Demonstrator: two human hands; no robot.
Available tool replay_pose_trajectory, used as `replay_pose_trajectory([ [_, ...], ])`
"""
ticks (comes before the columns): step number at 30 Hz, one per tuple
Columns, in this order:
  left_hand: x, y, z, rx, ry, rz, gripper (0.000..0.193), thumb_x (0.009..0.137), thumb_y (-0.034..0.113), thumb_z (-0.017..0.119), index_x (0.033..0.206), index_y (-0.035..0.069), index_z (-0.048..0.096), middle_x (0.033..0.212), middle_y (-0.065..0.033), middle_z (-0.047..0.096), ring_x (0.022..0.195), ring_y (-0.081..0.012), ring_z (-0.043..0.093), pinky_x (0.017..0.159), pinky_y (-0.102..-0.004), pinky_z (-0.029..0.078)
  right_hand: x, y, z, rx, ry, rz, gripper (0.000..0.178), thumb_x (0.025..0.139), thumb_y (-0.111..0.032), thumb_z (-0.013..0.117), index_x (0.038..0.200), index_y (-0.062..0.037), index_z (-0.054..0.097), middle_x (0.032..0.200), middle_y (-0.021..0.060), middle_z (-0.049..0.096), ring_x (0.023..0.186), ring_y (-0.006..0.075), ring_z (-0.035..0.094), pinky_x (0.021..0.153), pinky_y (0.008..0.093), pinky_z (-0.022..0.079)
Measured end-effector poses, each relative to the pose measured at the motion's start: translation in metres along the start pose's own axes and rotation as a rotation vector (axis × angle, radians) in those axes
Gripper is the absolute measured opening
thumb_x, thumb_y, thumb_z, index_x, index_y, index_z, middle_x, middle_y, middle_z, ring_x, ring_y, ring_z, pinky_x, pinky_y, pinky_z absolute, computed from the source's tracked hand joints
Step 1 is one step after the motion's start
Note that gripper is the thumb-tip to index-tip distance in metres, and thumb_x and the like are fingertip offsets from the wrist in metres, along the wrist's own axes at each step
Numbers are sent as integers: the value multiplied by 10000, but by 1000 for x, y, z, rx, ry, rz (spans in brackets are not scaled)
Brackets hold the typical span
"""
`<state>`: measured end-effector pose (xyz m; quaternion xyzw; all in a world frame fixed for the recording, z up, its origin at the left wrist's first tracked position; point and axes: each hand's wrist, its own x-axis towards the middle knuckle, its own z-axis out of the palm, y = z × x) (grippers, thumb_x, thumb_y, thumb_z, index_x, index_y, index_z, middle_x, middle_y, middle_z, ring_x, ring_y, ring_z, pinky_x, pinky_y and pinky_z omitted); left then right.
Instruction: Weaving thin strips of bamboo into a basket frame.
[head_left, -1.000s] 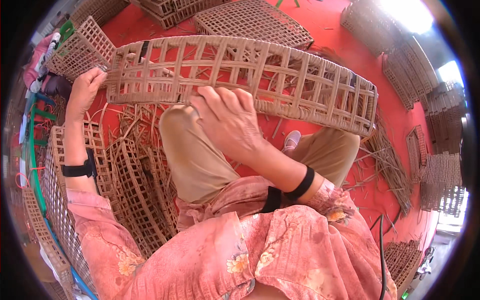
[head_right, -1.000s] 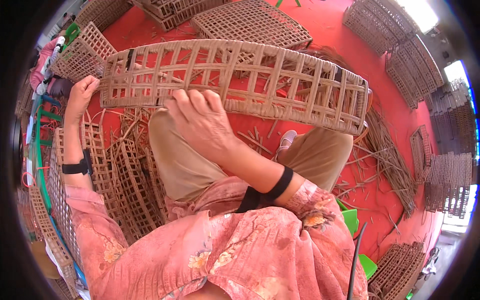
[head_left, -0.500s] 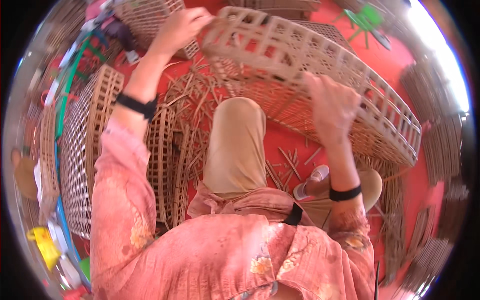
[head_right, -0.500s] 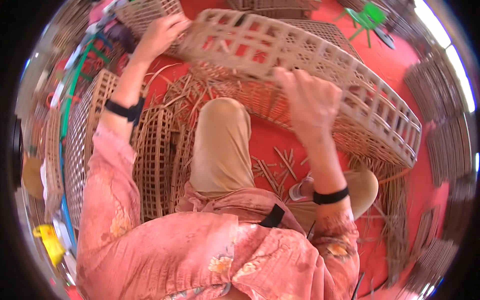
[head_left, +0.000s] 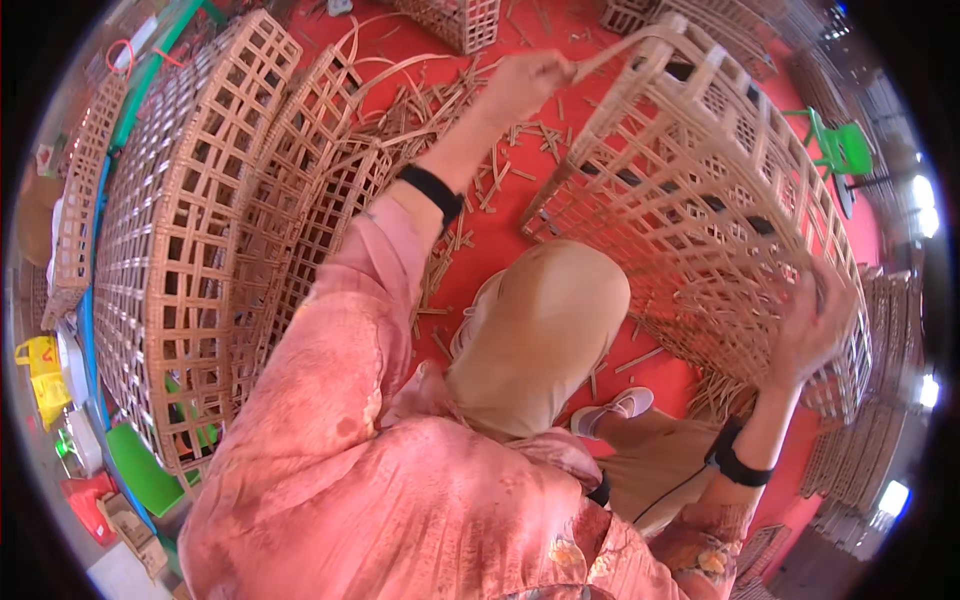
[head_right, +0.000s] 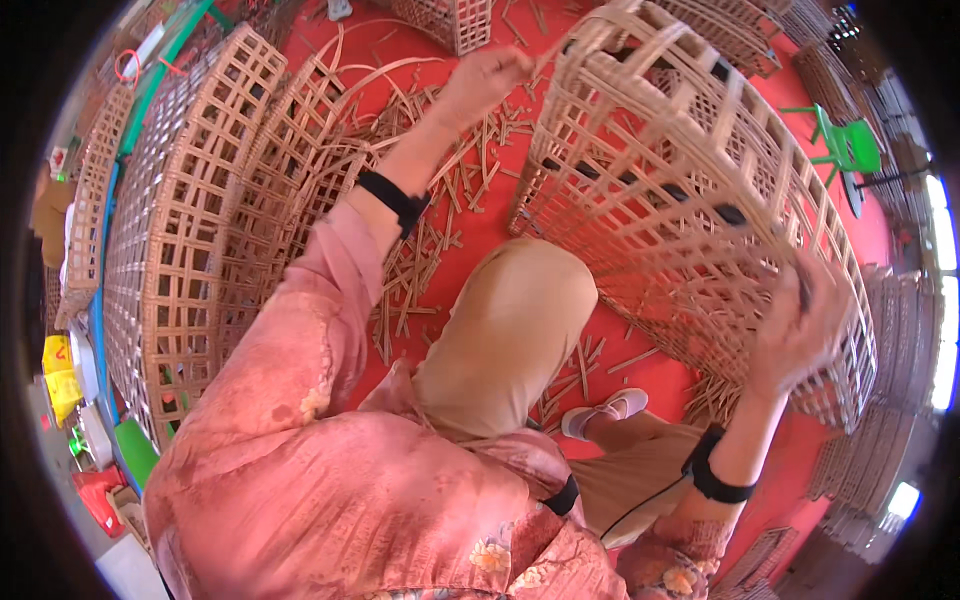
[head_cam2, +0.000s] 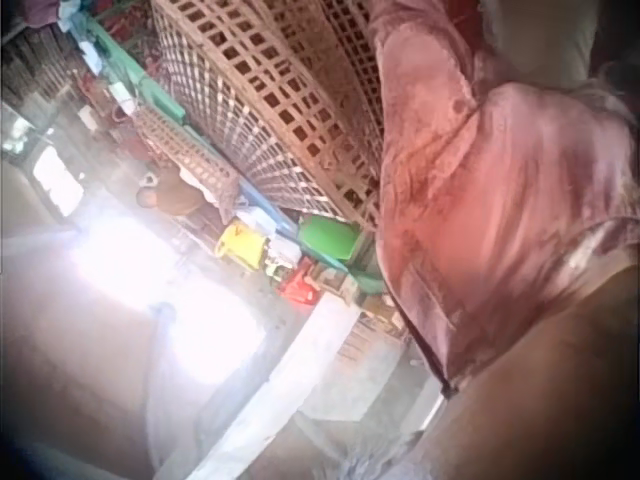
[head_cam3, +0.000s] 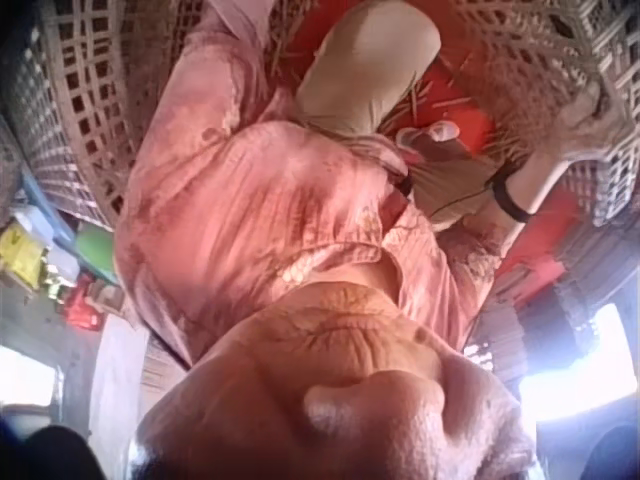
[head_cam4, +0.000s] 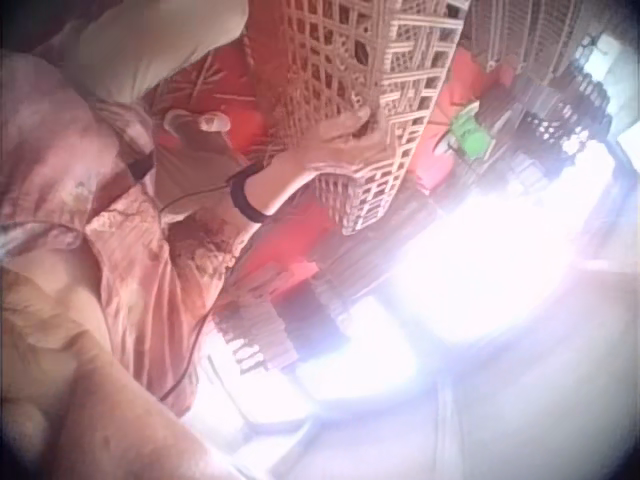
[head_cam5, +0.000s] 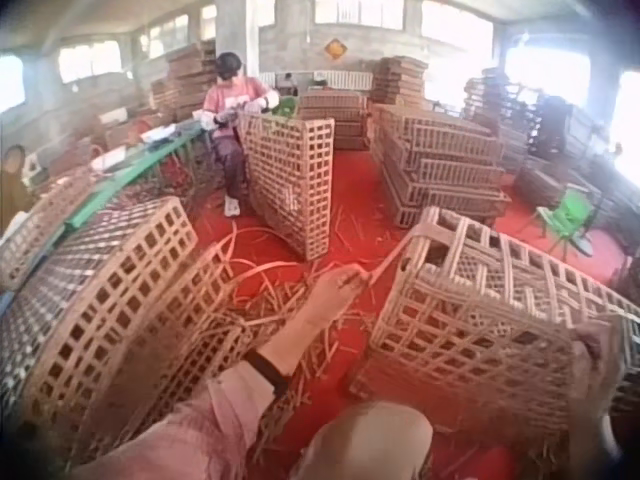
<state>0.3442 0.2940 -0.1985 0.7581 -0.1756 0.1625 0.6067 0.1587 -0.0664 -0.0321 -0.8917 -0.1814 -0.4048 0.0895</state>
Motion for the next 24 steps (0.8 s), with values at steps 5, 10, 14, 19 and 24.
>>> replay_pose_trajectory([
  [5,-108,-168,38,427,-110,-330,231,966,292,556,948,84,658,882,-161,678,861,-334,664,723,-458,495,-7,22,19,156,176,236,99,890,-79,645,892,17,668,888,68,618,846,205,566,800,347,468],
  [10,-161,-260,87,724,-280,-512,195,911,215,520,952,85,659,899,-205,677,891,-415,654,725,-510,511,-3,14,6,0,222,435,165,889,-140,616,831,12,594,881,71,549,848,193,517,791,337,427],
  [14,-154,-265,116,790,-493,-495,252,910,220,450,937,81,658,891,-194,710,867,-374,699,714,-494,550,-6,2,-3,-12,228,330,247,898,-239,589,795,-19,546,873,77,508,846,201,485,789,353,399],
  [19,-166,-312,96,841,-278,-558,266,923,212,445,989,77,665,891,-184,717,873,-365,706,740,-486,566,-15,-22,-2,-5,163,295,218,884,-165,540,731,-42,446,811,59,444,808,197,437,754,342,365],
  [24,-152,-263,16,997,-354,-642,240,931,188,497,965,42,685,924,-177,721,868,-346,713,719,-481,573,-38,-47,-25,58,162,335,217,889,-141,558,734,-47,439,798,40,394,789,173,402,733,331,347],
])
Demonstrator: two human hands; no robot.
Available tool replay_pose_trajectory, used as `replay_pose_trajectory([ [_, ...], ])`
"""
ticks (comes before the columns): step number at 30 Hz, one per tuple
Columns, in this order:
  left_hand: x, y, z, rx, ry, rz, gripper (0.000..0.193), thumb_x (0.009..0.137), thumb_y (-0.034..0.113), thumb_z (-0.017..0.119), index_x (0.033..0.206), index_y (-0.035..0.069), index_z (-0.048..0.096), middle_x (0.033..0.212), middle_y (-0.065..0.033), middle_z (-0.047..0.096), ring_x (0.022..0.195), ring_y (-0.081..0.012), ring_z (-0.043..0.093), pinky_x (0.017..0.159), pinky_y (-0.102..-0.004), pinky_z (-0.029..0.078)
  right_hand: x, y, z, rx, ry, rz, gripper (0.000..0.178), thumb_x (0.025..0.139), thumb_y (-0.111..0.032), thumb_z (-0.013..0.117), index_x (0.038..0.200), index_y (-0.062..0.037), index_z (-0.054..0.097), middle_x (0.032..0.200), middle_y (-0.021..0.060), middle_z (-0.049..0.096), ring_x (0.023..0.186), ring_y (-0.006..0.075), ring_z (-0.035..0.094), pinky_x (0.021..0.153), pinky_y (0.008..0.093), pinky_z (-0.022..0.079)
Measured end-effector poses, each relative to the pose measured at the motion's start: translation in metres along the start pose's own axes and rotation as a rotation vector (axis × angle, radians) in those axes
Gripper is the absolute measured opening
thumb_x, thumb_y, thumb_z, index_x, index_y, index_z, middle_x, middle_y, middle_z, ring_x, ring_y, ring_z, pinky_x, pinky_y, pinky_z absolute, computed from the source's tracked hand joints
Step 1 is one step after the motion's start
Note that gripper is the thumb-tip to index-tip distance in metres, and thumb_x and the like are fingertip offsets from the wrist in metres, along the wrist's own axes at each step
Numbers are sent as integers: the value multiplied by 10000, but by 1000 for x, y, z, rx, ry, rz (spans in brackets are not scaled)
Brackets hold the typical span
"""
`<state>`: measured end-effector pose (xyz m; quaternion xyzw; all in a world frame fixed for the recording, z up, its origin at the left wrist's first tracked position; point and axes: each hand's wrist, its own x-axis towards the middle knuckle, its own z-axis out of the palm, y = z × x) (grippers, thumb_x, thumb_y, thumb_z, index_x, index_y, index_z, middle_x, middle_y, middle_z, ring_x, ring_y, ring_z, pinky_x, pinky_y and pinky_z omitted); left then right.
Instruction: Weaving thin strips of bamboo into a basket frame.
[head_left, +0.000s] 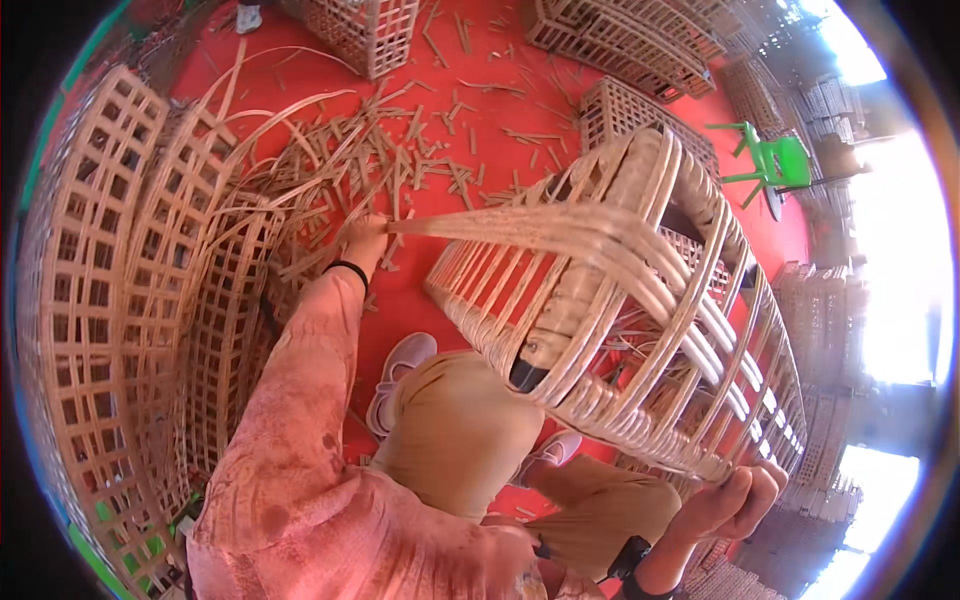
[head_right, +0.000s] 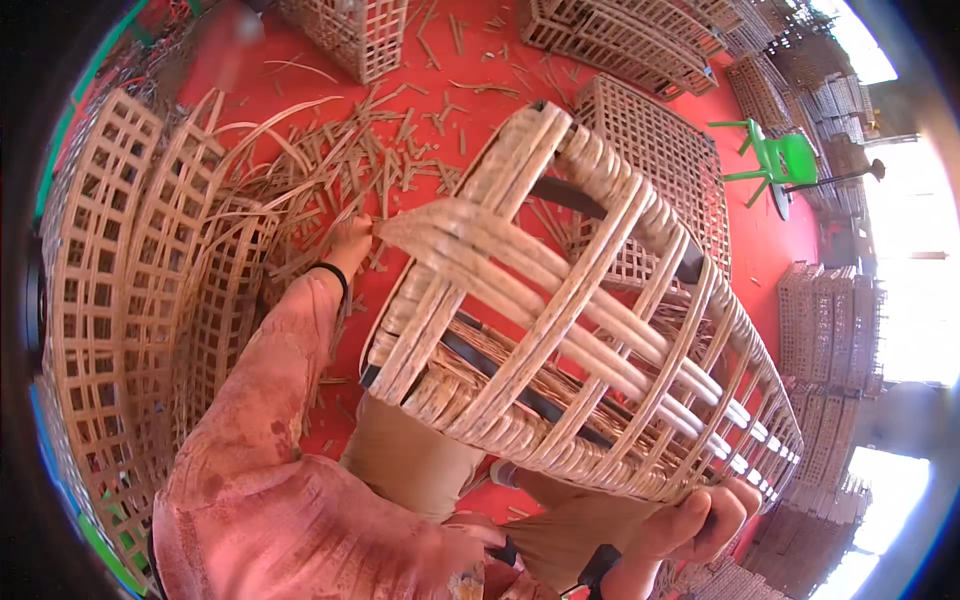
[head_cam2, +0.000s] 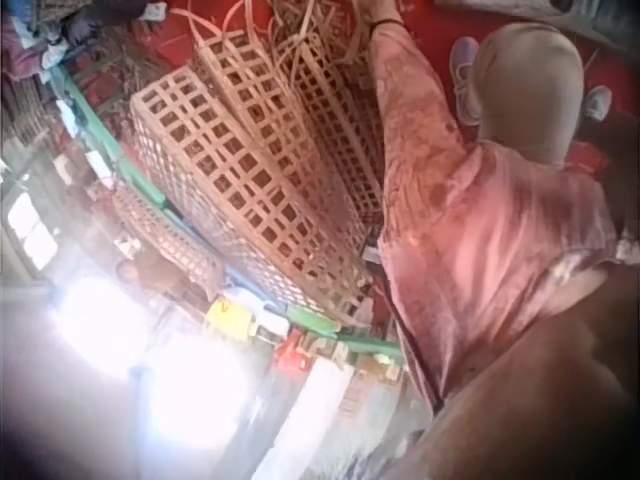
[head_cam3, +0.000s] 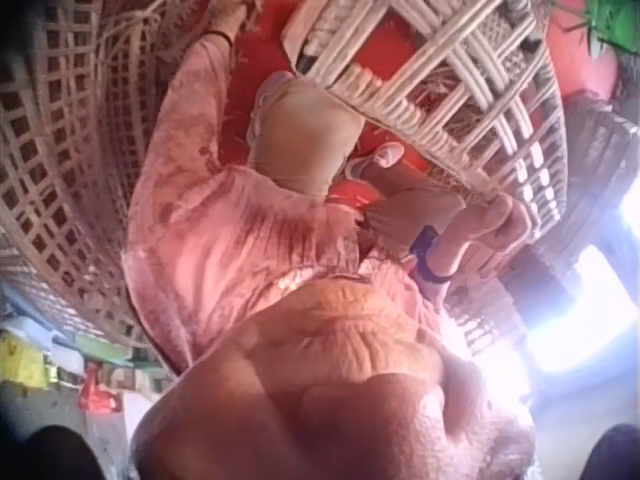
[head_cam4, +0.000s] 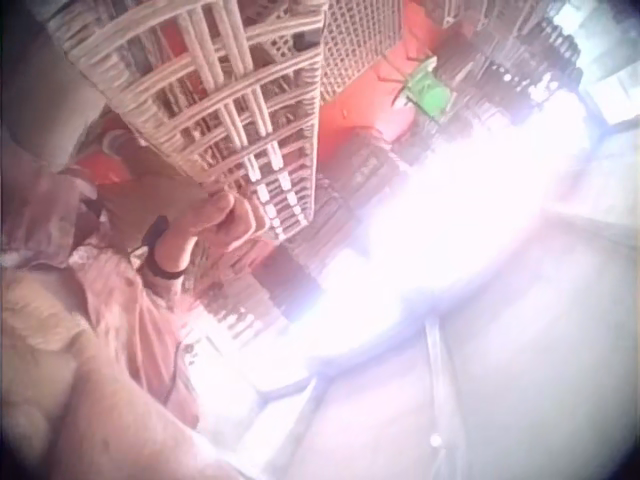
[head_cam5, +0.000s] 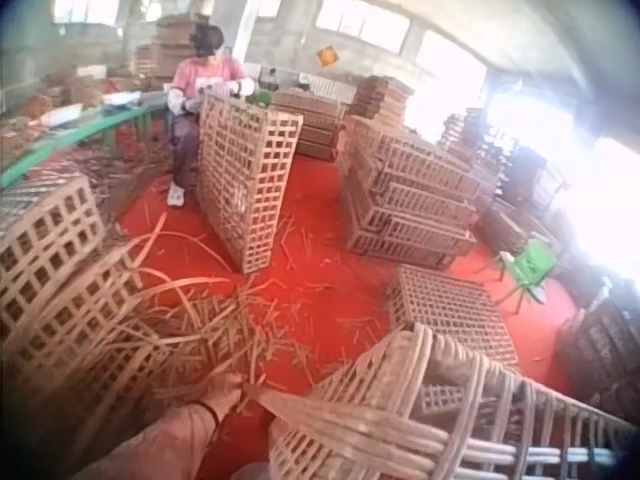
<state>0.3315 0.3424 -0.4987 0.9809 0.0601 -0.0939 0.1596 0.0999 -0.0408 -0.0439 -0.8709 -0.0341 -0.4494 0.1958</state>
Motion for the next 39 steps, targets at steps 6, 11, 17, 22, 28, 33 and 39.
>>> replay_pose_trajectory([
  [6,-28,-49,-28,-35,-123,-273,277,946,181,507,1058,10,694,936,-215,712,892,-373,702,734,-499,562,-13,-16,-8,21,-7,1,136,865,-71,550,762,-35,468,820,51,430,801,176,421,753,343,359],
  [11,-77,-20,-123,-399,60,-321,367,972,273,478,1195,40,653,1290,-196,616,1230,-405,552,1013,-583,404,-19,-11,-14,30,-46,8,102,853,-53,604,810,-9,523,845,77,460,796,199,444,729,345,377],
  [17,-67,-71,-75,-113,-80,-438,310,980,221,465,1073,21,683,1107,-205,689,1068,-381,653,896,-519,515,-23,-13,-10,51,24,15,138,899,-64,611,785,-4,563,829,57,533,780,168,495,708,316,418],
  [22,-57,-48,-43,-20,-122,-191,251,911,177,546,958,45,754,962,-180,732,934,-338,718,745,-462,579,-18,-7,-10,-30,75,45,123,872,-62,599,783,1,544,812,64,479,784,188,456,727,334,386],
  [28,3,15,14,30,-95,29,233,900,175,551,940,78,759,992,-158,735,922,-332,722,722,-451,587,-14,31,-26,-379,26,-152,202,929,-146,583,869,45,613,859,91,585,802,224,555,738,359,469],
  [33,13,35,100,-22,-42,-36,191,886,163,562,936,100,735,964,-132,741,912,-299,729,716,-435,596,-2,17,-16,-541,14,-207,164,901,-134,568,839,15,592,847,104,563,799,229,544,763,352,465],
  [39,19,38,86,-1,-133,70,230,897,124,530,1008,80,726,984,-172,731,928,-317,722,760,-450,585,-4,9,-14,-335,88,41,143,886,-124,564,814,-1,573,842,101,545,796,224,530,757,346,452],
])
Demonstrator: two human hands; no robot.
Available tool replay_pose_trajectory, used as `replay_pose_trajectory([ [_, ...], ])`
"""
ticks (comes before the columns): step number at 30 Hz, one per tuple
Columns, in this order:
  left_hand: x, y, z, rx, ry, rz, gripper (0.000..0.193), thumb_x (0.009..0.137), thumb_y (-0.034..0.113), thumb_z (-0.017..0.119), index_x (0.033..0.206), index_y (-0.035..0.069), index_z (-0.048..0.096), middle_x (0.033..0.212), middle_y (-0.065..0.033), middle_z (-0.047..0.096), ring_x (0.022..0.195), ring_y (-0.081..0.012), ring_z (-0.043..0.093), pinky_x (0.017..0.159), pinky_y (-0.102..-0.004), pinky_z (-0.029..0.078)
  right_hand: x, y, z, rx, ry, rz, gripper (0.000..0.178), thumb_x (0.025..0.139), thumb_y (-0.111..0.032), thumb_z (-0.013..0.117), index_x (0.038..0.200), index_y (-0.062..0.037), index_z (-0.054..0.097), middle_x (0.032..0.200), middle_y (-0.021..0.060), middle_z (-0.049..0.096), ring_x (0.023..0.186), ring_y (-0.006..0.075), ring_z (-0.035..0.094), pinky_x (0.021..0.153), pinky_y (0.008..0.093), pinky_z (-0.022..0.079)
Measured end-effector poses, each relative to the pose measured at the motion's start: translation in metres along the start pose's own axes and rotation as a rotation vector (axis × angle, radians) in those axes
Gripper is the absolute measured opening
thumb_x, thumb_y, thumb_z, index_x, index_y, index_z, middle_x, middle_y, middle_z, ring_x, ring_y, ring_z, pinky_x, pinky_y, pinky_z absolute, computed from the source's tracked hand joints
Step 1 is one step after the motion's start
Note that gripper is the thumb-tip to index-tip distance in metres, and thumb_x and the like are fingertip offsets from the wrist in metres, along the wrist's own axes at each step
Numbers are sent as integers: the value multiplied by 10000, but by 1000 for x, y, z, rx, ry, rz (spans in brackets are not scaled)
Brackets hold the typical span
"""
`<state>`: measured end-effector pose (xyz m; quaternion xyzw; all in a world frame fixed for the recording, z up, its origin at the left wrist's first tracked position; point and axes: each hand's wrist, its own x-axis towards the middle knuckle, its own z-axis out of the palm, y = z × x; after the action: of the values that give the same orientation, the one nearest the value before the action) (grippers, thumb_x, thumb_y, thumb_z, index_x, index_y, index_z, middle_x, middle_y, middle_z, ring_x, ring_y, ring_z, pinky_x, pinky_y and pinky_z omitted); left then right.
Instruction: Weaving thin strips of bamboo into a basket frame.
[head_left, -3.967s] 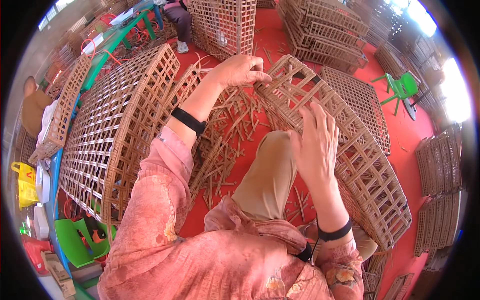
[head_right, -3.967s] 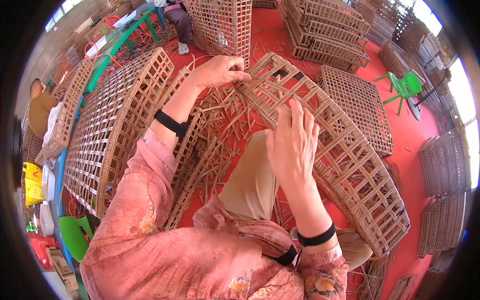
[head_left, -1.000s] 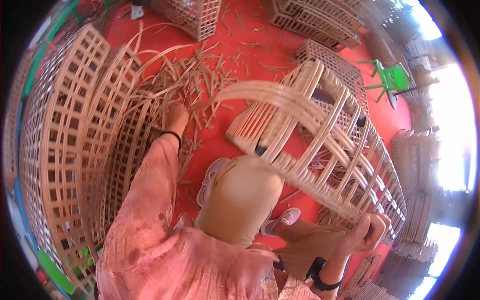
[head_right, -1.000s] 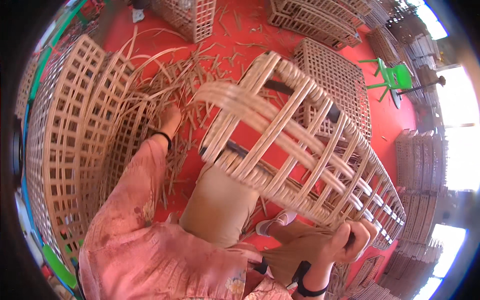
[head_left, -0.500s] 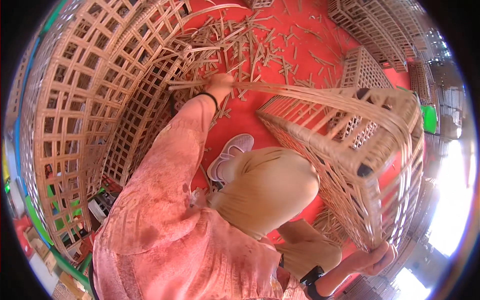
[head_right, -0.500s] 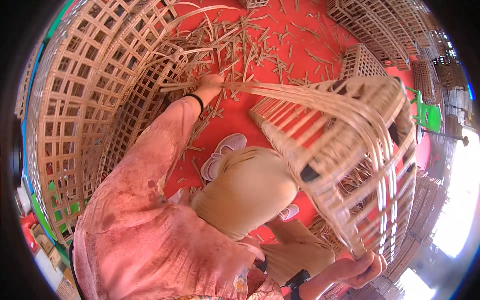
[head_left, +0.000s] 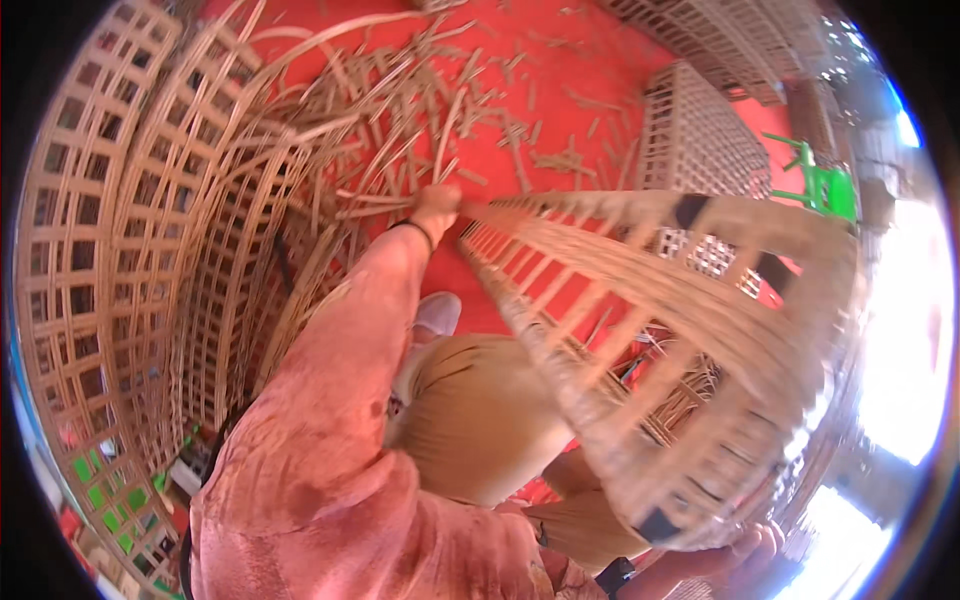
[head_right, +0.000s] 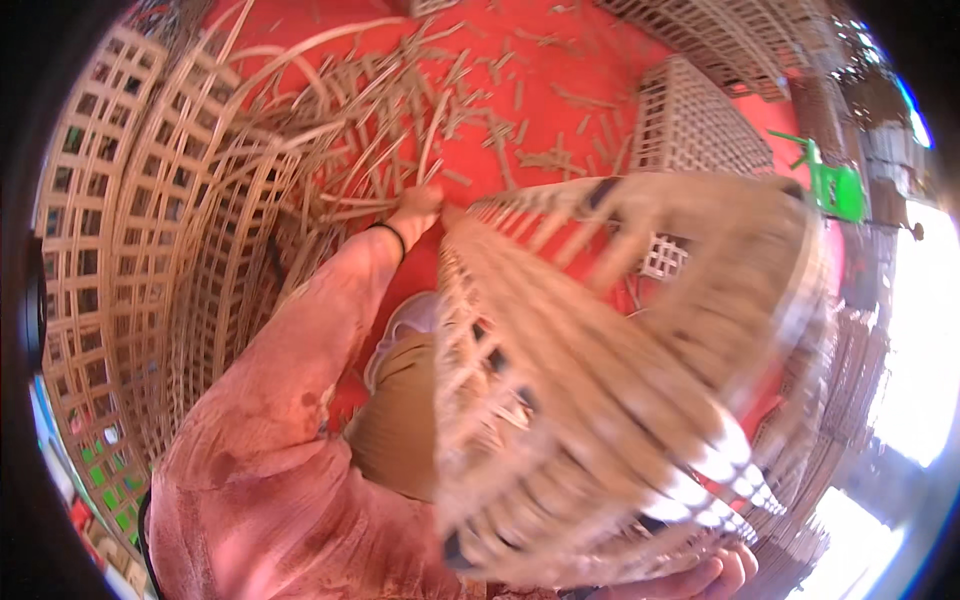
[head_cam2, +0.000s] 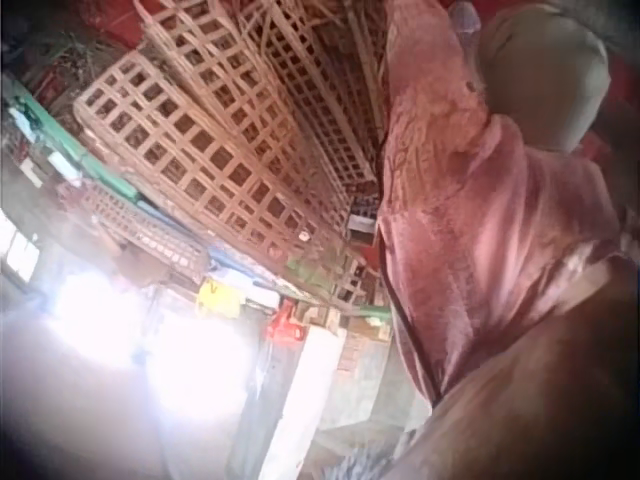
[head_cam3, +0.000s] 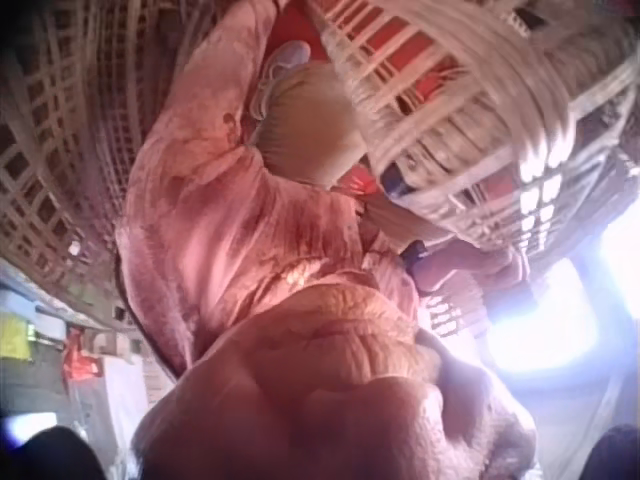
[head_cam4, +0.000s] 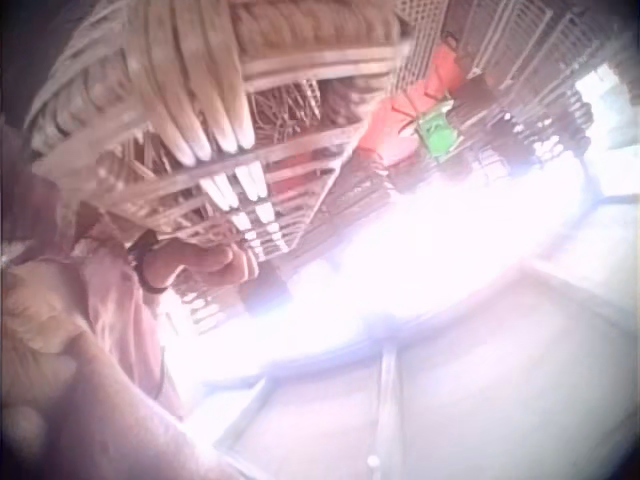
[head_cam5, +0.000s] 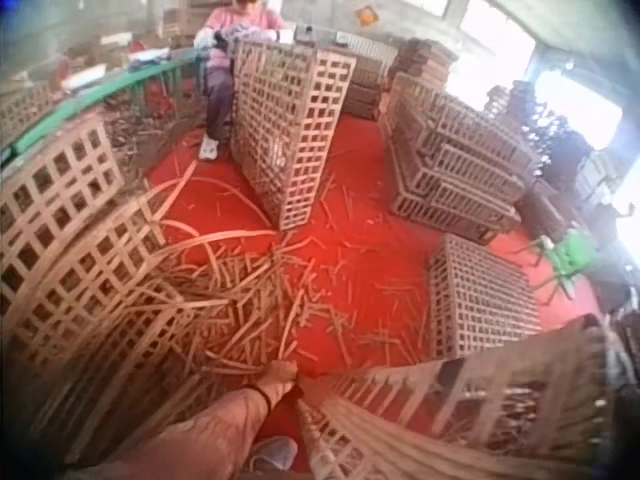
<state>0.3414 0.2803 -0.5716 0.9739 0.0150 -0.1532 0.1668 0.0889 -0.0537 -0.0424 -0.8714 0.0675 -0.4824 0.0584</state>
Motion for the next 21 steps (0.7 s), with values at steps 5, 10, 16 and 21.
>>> replay_pose_trajectory([
  [5,-14,-21,-81,-224,104,-366,292,914,88,467,1109,10,669,1039,-198,717,963,-411,691,819,-509,558,-12,-12,1,233,-91,-9,213,887,-226,588,791,-55,506,855,85,452,833,219,471,769,386,387],
  [10,-34,-37,-219,-283,824,107,260,946,206,544,1096,17,642,1082,-165,690,1032,-352,662,851,-448,545,-16,-28,3,346,-47,-13,126,842,-22,633,782,-12,523,802,52,464,787,178,451,723,326,381],
  [16,-199,101,-432,-836,519,798,382,981,406,586,1030,40,686,909,-68,646,921,-178,626,821,-323,482,-11,-32,-2,295,-118,-101,187,851,-135,697,981,-4,672,937,145,604,862,293,587,705,397,485],
  [21,-260,129,-485,-598,101,720,434,961,454,611,841,41,667,732,4,531,717,-105,532,669,-286,435,-4,-38,-4,152,-74,-279,303,881,-218,643,1112,-29,695,1134,173,639,1023,330,616,887,438,480],
])
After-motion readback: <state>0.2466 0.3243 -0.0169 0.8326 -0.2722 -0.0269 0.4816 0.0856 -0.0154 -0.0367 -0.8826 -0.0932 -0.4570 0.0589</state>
